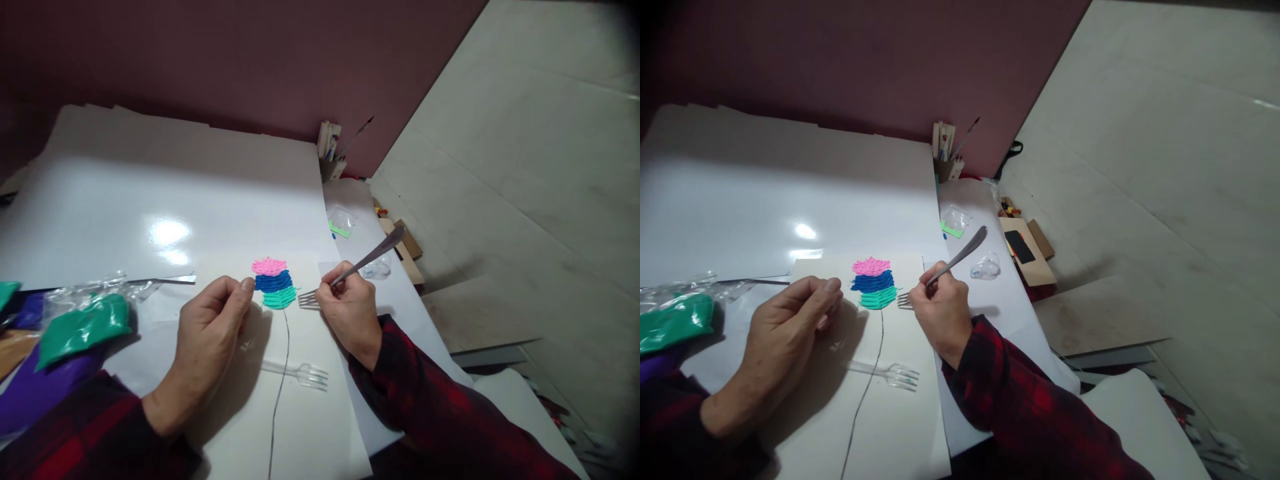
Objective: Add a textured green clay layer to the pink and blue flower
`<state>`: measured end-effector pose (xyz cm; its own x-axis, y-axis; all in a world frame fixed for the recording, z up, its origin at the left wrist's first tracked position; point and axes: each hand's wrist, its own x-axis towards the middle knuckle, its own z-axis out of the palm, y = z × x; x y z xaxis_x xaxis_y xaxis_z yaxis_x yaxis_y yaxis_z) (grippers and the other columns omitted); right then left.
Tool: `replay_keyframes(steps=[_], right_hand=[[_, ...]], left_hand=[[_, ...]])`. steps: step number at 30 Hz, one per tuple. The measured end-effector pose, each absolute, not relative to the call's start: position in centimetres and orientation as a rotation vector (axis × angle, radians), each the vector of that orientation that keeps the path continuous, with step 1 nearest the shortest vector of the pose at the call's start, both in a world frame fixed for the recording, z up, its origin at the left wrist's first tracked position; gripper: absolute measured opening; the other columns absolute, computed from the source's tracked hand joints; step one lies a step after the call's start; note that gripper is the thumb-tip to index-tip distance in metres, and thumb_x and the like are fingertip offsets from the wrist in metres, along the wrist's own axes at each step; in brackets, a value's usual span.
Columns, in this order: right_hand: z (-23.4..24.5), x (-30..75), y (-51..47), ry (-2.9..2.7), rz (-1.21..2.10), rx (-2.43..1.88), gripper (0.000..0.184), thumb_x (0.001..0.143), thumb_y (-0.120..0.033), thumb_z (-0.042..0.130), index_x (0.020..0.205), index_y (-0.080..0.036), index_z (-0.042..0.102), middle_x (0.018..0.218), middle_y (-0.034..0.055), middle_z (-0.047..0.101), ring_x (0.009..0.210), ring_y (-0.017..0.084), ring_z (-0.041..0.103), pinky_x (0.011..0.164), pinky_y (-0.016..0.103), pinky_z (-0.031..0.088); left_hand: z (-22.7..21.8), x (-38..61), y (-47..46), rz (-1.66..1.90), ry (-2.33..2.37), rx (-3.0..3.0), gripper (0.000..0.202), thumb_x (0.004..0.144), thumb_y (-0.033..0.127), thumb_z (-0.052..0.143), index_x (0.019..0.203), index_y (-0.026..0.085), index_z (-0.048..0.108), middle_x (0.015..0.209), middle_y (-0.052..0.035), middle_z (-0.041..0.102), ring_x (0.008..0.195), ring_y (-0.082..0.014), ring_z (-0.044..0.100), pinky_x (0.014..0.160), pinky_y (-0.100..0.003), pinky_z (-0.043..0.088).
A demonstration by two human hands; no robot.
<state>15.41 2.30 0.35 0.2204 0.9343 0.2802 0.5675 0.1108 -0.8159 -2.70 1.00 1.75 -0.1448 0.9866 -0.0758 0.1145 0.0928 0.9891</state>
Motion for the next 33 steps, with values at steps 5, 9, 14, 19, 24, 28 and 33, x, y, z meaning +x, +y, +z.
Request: replay_keyframes(steps=[5, 9, 14, 19, 24, 28, 33], right_hand=[[0.36, 15.11, 1.99, -1.482, 0.575, -1.473, 0.007, 0.071, -0.013, 0.054, 0.072, -0.019, 0.051, 0.049, -0.0082, 0.045, 0.041, 0.007, 0.045, 0.041, 0.018, 0.036], [0.0, 15.03, 2.03, -1.533, 0.637, -1.462, 0.007, 0.073, -0.013, 0.054, 0.073, -0.019, 0.051, 0.051, -0.0076, 0.047, 0.042, 0.007, 0.047, 0.042, 0.019, 0.038], [-0.19, 15.19, 2.23, -1.562, 0.618, -1.477, 0.005, 0.074, -0.014, 0.053, 0.074, -0.019, 0.051, 0.052, -0.0075, 0.047, 0.043, 0.007, 0.047, 0.044, 0.02, 0.04], [-0.17, 15.27, 2.3, -1.566, 0.567, -1.495, 0.006, 0.073, -0.013, 0.052, 0.073, -0.019, 0.05, 0.051, -0.0073, 0.047, 0.043, 0.007, 0.047, 0.044, 0.019, 0.039], [-0.12, 15.42, 2.41, -1.545, 0.532, -1.539, 0.006, 0.072, -0.013, 0.052, 0.073, -0.019, 0.051, 0.05, -0.0072, 0.047, 0.043, 0.008, 0.047, 0.043, 0.019, 0.037], [0.19, 15.54, 2.46, -1.513, 0.46, -1.569, 0.008, 0.069, -0.012, 0.053, 0.07, -0.019, 0.051, 0.049, -0.0074, 0.047, 0.042, 0.008, 0.047, 0.044, 0.02, 0.038], [0.33, 15.41, 2.41, -1.402, 0.5, -1.492, 0.007, 0.07, -0.013, 0.055, 0.071, -0.019, 0.051, 0.049, -0.0084, 0.044, 0.041, 0.007, 0.044, 0.041, 0.018, 0.036]], left_hand=[[1.92, -2.65, 0.97, 1.173, 1.473, 1.178, 0.039, 0.084, 0.036, 0.059, 0.052, 0.019, 0.042, 0.046, 0.0051, 0.04, 0.046, -0.0102, 0.036, 0.042, -0.022, 0.032], [1.88, -2.72, 0.93, 1.178, 1.477, 1.181, 0.04, 0.083, 0.036, 0.059, 0.052, 0.019, 0.042, 0.045, 0.0053, 0.041, 0.046, -0.0096, 0.036, 0.042, -0.022, 0.031], [1.82, -2.69, 0.93, 1.184, 1.462, 1.173, 0.04, 0.083, 0.036, 0.059, 0.052, 0.019, 0.042, 0.046, 0.0055, 0.039, 0.045, -0.0096, 0.035, 0.042, -0.022, 0.031], [1.81, -2.65, 0.92, 1.183, 1.457, 1.168, 0.039, 0.084, 0.036, 0.059, 0.052, 0.019, 0.043, 0.046, 0.0055, 0.039, 0.045, -0.01, 0.036, 0.041, -0.022, 0.032], [1.8, -2.63, 0.97, 1.183, 1.457, 1.176, 0.039, 0.083, 0.036, 0.059, 0.052, 0.02, 0.043, 0.046, 0.0048, 0.041, 0.046, -0.0107, 0.038, 0.042, -0.023, 0.032], [1.86, -2.6, 0.95, 1.183, 1.463, 1.178, 0.038, 0.083, 0.035, 0.058, 0.052, 0.02, 0.042, 0.046, 0.0047, 0.041, 0.045, -0.0109, 0.037, 0.042, -0.023, 0.032], [1.87, -2.55, 0.95, 1.18, 1.456, 1.173, 0.039, 0.083, 0.035, 0.059, 0.052, 0.02, 0.041, 0.046, 0.005, 0.04, 0.045, -0.0105, 0.037, 0.042, -0.023, 0.032]])
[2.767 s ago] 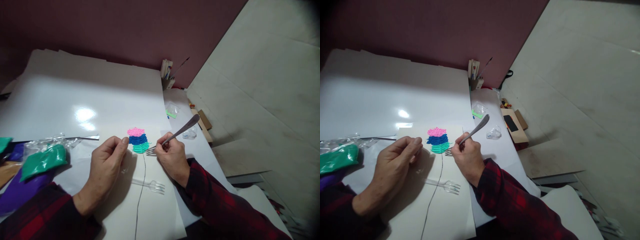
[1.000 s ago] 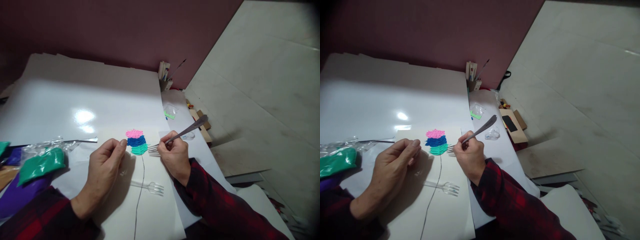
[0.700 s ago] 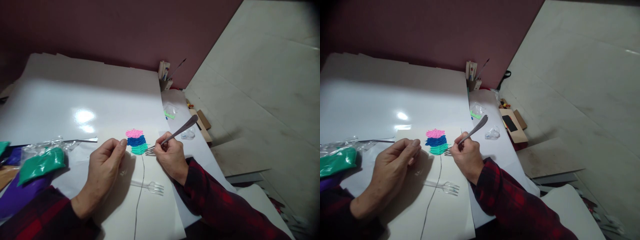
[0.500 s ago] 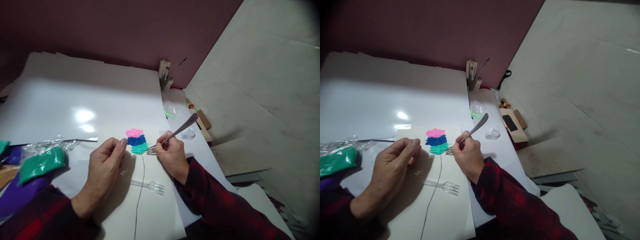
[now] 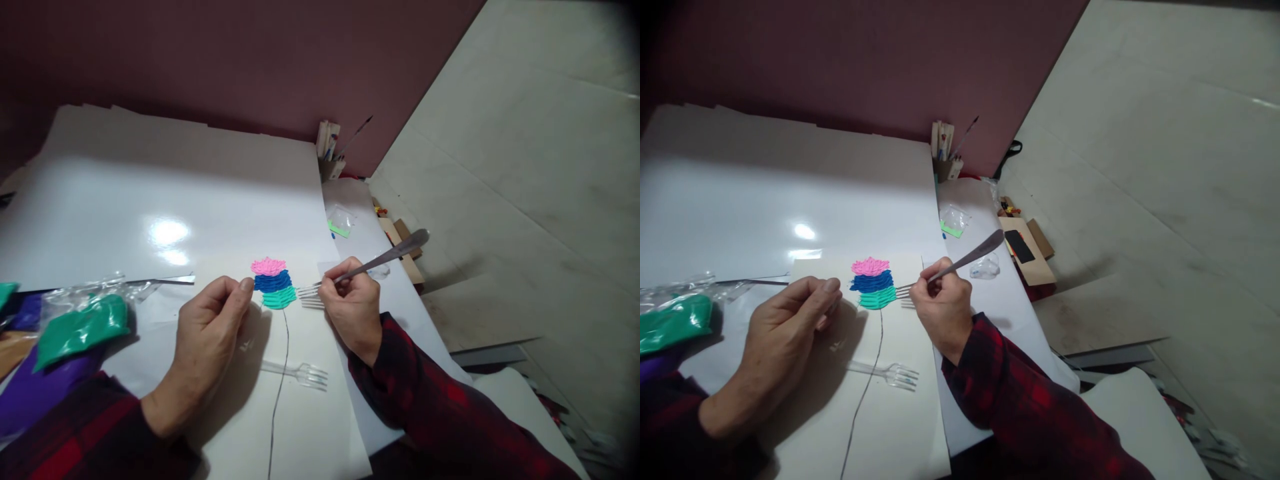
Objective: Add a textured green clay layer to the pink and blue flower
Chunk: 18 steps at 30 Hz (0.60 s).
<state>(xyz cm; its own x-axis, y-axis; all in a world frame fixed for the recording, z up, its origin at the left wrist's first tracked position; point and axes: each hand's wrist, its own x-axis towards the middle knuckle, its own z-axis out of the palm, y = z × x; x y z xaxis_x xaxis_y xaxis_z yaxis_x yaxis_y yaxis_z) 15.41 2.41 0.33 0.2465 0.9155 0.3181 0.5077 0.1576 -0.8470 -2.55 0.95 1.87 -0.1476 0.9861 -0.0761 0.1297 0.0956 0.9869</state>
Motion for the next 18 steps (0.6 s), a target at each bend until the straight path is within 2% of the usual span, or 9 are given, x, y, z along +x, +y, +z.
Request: replay_keyframes(steps=[5, 18], right_hand=[[-0.14, 15.32, 2.49, -1.519, 0.582, -1.453, 0.005, 0.073, -0.014, 0.053, 0.074, -0.019, 0.052, 0.051, -0.0077, 0.046, 0.042, 0.007, 0.045, 0.042, 0.018, 0.037], [-0.22, 15.48, 2.66, -1.497, 0.534, -1.507, 0.007, 0.072, -0.012, 0.053, 0.073, -0.018, 0.051, 0.05, -0.0081, 0.046, 0.042, 0.007, 0.046, 0.042, 0.018, 0.037]], left_hand=[[1.78, -2.58, 0.98, 1.192, 1.45, 1.171, 0.039, 0.084, 0.035, 0.059, 0.052, 0.019, 0.042, 0.046, 0.0055, 0.039, 0.045, -0.0098, 0.035, 0.042, -0.022, 0.031], [1.84, -2.62, 0.9, 1.202, 1.43, 1.138, 0.041, 0.083, 0.037, 0.06, 0.052, 0.018, 0.042, 0.046, 0.005, 0.039, 0.046, -0.0093, 0.035, 0.043, -0.021, 0.03]])
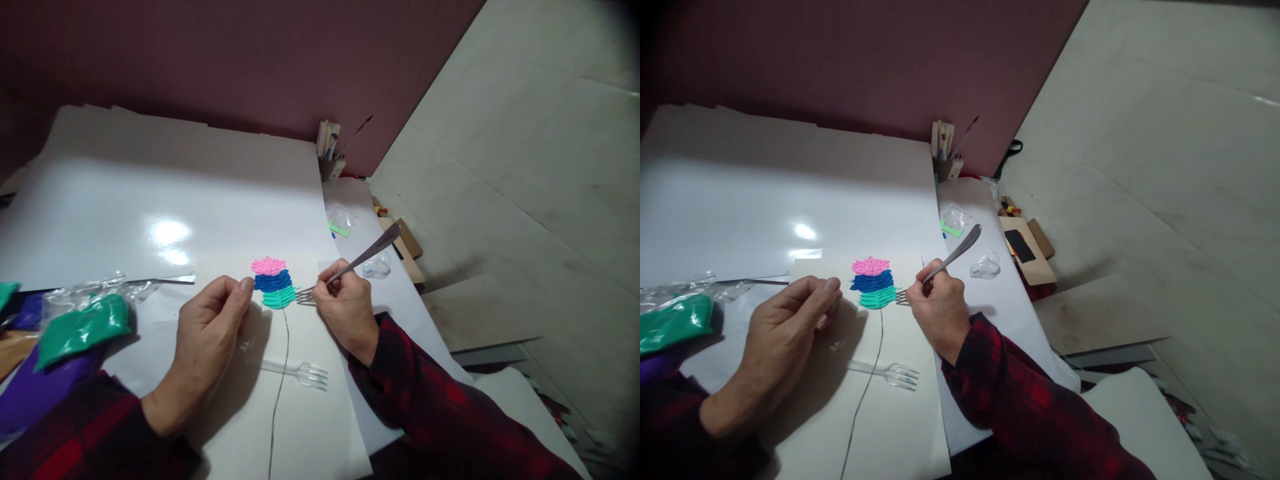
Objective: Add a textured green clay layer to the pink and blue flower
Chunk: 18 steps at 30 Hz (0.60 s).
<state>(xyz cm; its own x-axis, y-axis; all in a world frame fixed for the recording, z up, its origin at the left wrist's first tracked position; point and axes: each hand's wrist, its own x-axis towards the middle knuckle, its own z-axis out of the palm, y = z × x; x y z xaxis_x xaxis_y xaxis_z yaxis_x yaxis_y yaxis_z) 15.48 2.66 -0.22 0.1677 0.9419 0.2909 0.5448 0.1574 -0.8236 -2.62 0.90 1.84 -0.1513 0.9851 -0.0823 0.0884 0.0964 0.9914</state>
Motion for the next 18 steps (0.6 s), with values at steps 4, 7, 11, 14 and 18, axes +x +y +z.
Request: replay_keyframes(steps=[4, 7, 11, 14, 18], right_hand=[[0.1, 15.5, 2.3, -1.353, 0.479, -1.437, 0.01, 0.072, -0.012, 0.057, 0.073, -0.019, 0.05, 0.049, -0.009, 0.043, 0.04, 0.007, 0.044, 0.04, 0.018, 0.035], [0.3, 15.4, 1.8, -1.335, 0.541, -1.31, 0.006, 0.08, -0.018, 0.057, 0.084, -0.02, 0.053, 0.055, -0.0068, 0.049, 0.044, 0.008, 0.049, 0.041, 0.02, 0.039], [1.0, 15.6, 1.6, -1.377, 0.606, -1.16, 0.015, 0.092, -0.024, 0.047, 0.105, -0.02, 0.053, 0.063, -0.0036, 0.055, 0.055, 0.01, 0.058, 0.053, 0.024, 0.05], [2.5, 16.0, 2.1, -1.511, 0.591, -1.101, 0.018, 0.096, -0.022, 0.04, 0.104, -0.018, 0.056, 0.08, 0.0015, 0.062, 0.066, 0.01, 0.062, 0.059, 0.024, 0.052], [5.0, 16.2, 2.6, -1.843, 0.547, -0.979, 0.016, 0.095, -0.017, 0.041, 0.102, -0.015, 0.055, 0.086, 0.0035, 0.061, 0.074, 0.011, 0.061, 0.069, 0.026, 0.051]], left_hand=[[1.6, -2.6, 0.9, 1.221, 1.414, 1.085, 0.04, 0.085, 0.038, 0.059, 0.053, 0.018, 0.044, 0.049, 0.0036, 0.04, 0.047, -0.0093, 0.035, 0.042, -0.021, 0.029], [1.3, -2.6, 1.0, 1.249, 1.37, 1.02, 0.034, 0.088, 0.04, 0.054, 0.062, 0.018, 0.055, 0.052, 0.0027, 0.041, 0.048, -0.0097, 0.036, 0.042, -0.021, 0.031], [1.1, -2.6, 1.1, 1.297, 1.253, 0.941, 0.014, 0.083, 0.031, 0.061, 0.086, 0.018, 0.065, 0.057, 0.0033, 0.043, 0.05, -0.0089, 0.037, 0.041, -0.019, 0.031], [1.4, -2.5, 1.0, 1.343, 1.198, 0.924, 0.015, 0.082, 0.023, 0.06, 0.096, 0.02, 0.062, 0.062, 0.0039, 0.048, 0.049, -0.0074, 0.038, 0.043, -0.018, 0.033], [2.0, -2.5, 0.6, 1.374, 1.191, 0.959, 0.014, 0.081, 0.014, 0.057, 0.093, 0.02, 0.061, 0.065, 0.0031, 0.051, 0.052, -0.007, 0.04, 0.045, -0.018, 0.034]])
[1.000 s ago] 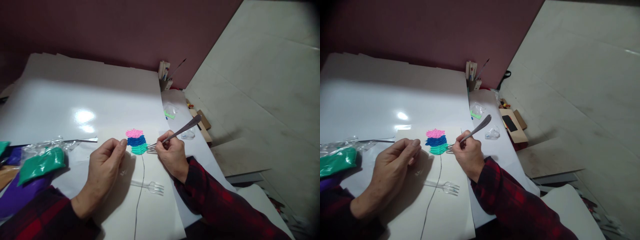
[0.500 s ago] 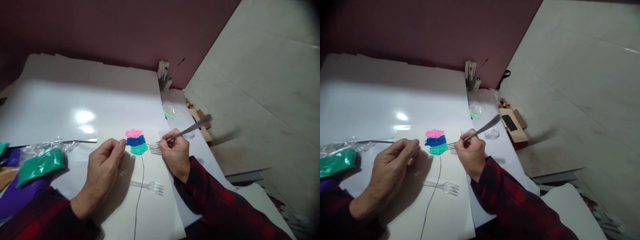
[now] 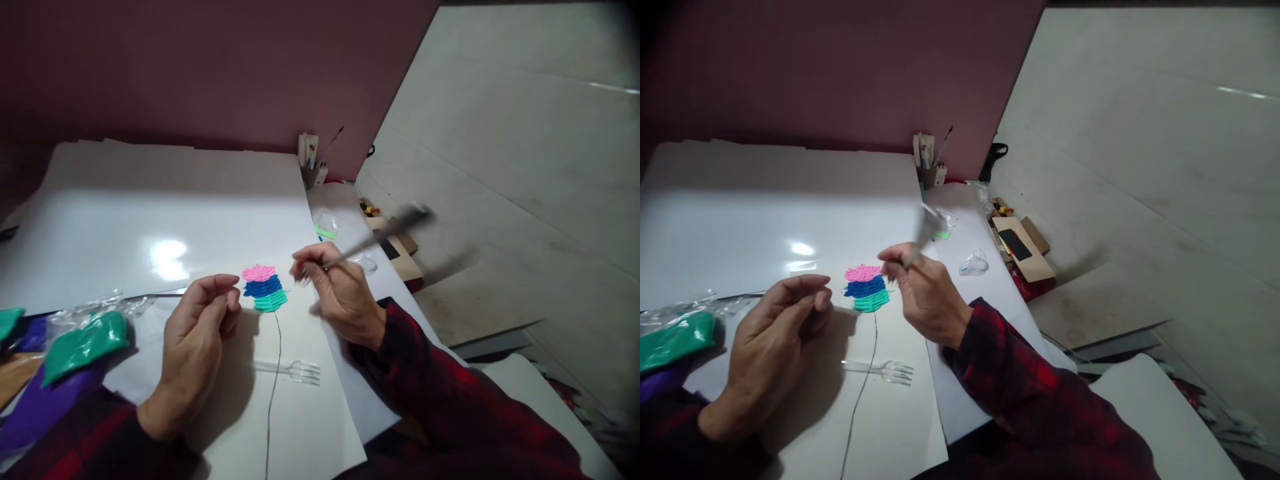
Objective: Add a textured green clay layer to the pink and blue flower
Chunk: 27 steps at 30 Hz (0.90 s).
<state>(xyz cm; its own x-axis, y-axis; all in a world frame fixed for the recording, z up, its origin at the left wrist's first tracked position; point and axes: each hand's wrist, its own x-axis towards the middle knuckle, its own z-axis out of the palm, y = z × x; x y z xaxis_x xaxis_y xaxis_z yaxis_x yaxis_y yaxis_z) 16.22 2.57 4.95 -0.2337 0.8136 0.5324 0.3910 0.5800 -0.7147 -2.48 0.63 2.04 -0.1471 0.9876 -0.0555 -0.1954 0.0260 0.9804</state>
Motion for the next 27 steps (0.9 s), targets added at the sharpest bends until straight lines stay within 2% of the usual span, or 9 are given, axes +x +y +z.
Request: replay_keyframes(steps=[3, 7, 10, 12, 15, 18, 20, 23, 27], right_hand=[[5.8, 15.6, 2.4, -2.146, 0.69, -0.949, 0.013, 0.094, -0.015, 0.043, 0.098, -0.015, 0.055, 0.07, -0.0016, 0.058, 0.06, 0.01, 0.054, 0.062, 0.024, 0.047], [5.5, 14.6, 2.0, -2.294, 0.911, -0.976, 0.012, 0.092, -0.016, 0.047, 0.082, -0.016, 0.055, 0.065, -0.002, 0.057, 0.059, 0.01, 0.054, 0.061, 0.023, 0.043], [5.5, 14.4, 2.2, -2.201, 1.159, -1.062, 0.012, 0.09, -0.018, 0.052, 0.079, -0.016, 0.057, 0.059, -0.0033, 0.056, 0.058, 0.01, 0.054, 0.061, 0.023, 0.042], [5.8, 14.6, 2.4, -2.106, 1.222, -1.153, 0.013, 0.09, -0.019, 0.052, 0.079, -0.015, 0.059, 0.057, -0.0037, 0.055, 0.056, 0.009, 0.052, 0.06, 0.022, 0.041], [6.1, 14.7, 2.6, -2.024, 1.267, -1.188, 0.018, 0.09, -0.019, 0.051, 0.074, -0.015, 0.06, 0.056, -0.0042, 0.053, 0.054, 0.008, 0.049, 0.058, 0.022, 0.039], [5.4, 14.8, 2.7, -1.995, 1.367, -1.126, 0.028, 0.093, -0.027, 0.047, 0.07, -0.015, 0.057, 0.055, -0.0042, 0.051, 0.051, 0.007, 0.047, 0.055, 0.021, 0.039], [4.2, 14.9, 2.8, -1.924, 1.269, -1.139, 0.035, 0.095, -0.035, 0.041, 0.07, -0.016, 0.056, 0.055, -0.0036, 0.052, 0.048, 0.007, 0.046, 0.051, 0.021, 0.038], [1.7, 15.3, 3.2, -1.726, 0.911, -1.222, 0.034, 0.095, -0.041, 0.042, 0.082, -0.016, 0.06, 0.057, -0.0033, 0.051, 0.047, 0.007, 0.046, 0.049, 0.021, 0.037], [-0.8, 15.4, 3.6, -1.589, 0.941, -1.3, 0.038, 0.094, -0.047, 0.042, 0.08, -0.017, 0.06, 0.05, -0.0039, 0.048, 0.047, 0.009, 0.048, 0.048, 0.022, 0.038]], left_hand=[[2.2, -2.8, 0.0, 1.353, 1.089, 1.008, 0.014, 0.084, 0.017, 0.055, 0.095, 0.02, 0.063, 0.063, 0.0028, 0.048, 0.055, -0.0082, 0.041, 0.047, -0.018, 0.035], [1.7, -3.2, -0.5, 1.19, 0.971, 1.12, 0.022, 0.083, 0.026, 0.063, 0.104, 0.02, 0.063, 0.067, 0.001, 0.053, 0.057, -0.0093, 0.044, 0.049, -0.02, 0.037], [1.4, -3.3, -0.3, 1.25, 1.028, 1.118, 0.01, 0.085, 0.028, 0.062, 0.088, 0.018, 0.064, 0.056, 0.0039, 0.046, 0.05, -0.008, 0.038, 0.045, -0.02, 0.031], [1.5, -3.3, -0.1, 1.34, 1.057, 1.132, 0.01, 0.086, 0.027, 0.06, 0.081, 0.019, 0.063, 0.053, 0.0049, 0.043, 0.049, -0.0082, 0.037, 0.044, -0.021, 0.031], [2.1, -3.2, 0.0, 1.328, 1.107, 1.336, 0.01, 0.085, 0.025, 0.061, 0.077, 0.02, 0.063, 0.059, 0.0036, 0.048, 0.052, -0.0093, 0.041, 0.047, -0.023, 0.035], [2.8, -3.3, 0.1, 1.204, 1.173, 1.553, 0.019, 0.084, 0.026, 0.059, 0.067, 0.019, 0.062, 0.059, 0.0028, 0.049, 0.051, -0.0099, 0.042, 0.047, -0.024, 0.034], [2.9, -3.5, 0.2, 1.211, 1.279, 1.528, 0.027, 0.085, 0.029, 0.057, 0.06, 0.019, 0.057, 0.054, 0.0034, 0.045, 0.049, -0.0103, 0.039, 0.046, -0.025, 0.033], [2.6, -4.0, 0.6, 1.29, 1.516, 1.417, 0.029, 0.084, 0.031, 0.058, 0.058, 0.019, 0.056, 0.055, 0.0036, 0.046, 0.051, -0.0109, 0.041, 0.049, -0.024, 0.035], [1.9, -4.2, 1.1, 1.221, 1.652, 1.439, 0.027, 0.082, 0.034, 0.061, 0.059, 0.019, 0.06, 0.06, 0.0023, 0.053, 0.058, -0.0127, 0.048, 0.054, -0.024, 0.04]])
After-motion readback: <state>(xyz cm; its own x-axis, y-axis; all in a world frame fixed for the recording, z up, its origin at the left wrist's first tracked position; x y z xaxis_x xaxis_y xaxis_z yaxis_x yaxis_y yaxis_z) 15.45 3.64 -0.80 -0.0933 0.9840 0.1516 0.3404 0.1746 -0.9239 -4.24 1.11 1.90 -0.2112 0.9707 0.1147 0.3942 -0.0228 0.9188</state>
